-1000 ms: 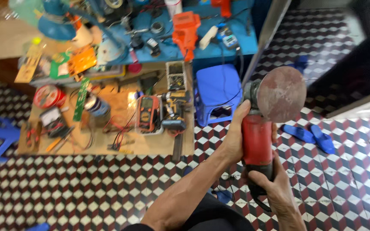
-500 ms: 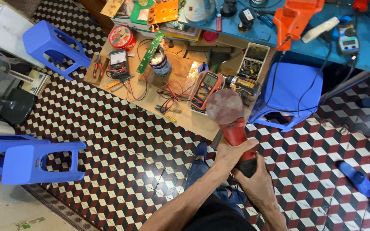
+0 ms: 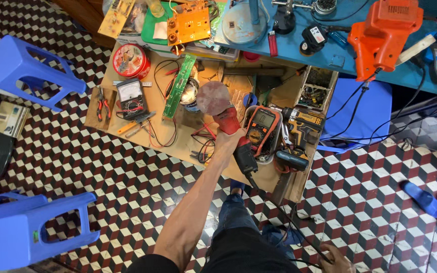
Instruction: The person uses a handheld angle grinder to grind the tip of a multimeter probe wire. They repeatedly press the spinning grinding wheel against the wire tip while holding the probe with the other hand.
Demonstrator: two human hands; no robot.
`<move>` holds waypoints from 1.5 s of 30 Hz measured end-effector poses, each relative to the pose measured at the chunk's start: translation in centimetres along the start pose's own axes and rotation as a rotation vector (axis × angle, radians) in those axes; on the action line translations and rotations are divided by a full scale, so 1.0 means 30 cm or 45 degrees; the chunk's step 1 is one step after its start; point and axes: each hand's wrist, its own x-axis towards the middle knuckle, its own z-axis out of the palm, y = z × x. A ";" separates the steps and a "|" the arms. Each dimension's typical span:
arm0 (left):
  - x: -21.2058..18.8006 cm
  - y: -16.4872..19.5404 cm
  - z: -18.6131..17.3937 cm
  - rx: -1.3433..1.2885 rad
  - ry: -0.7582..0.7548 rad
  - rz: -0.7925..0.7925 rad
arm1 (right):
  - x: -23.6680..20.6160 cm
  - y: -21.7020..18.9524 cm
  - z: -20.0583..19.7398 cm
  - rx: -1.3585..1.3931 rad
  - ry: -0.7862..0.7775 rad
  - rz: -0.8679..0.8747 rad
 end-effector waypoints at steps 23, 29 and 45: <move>0.258 0.007 -0.053 0.862 0.130 0.424 | -0.059 -0.181 0.041 0.261 -0.133 0.137; 0.192 0.013 -0.060 0.925 0.356 0.523 | -0.073 -0.169 0.123 0.290 0.072 -0.095; -0.151 0.092 0.047 0.920 -0.128 0.866 | -0.045 -0.255 -0.094 0.112 0.225 -0.607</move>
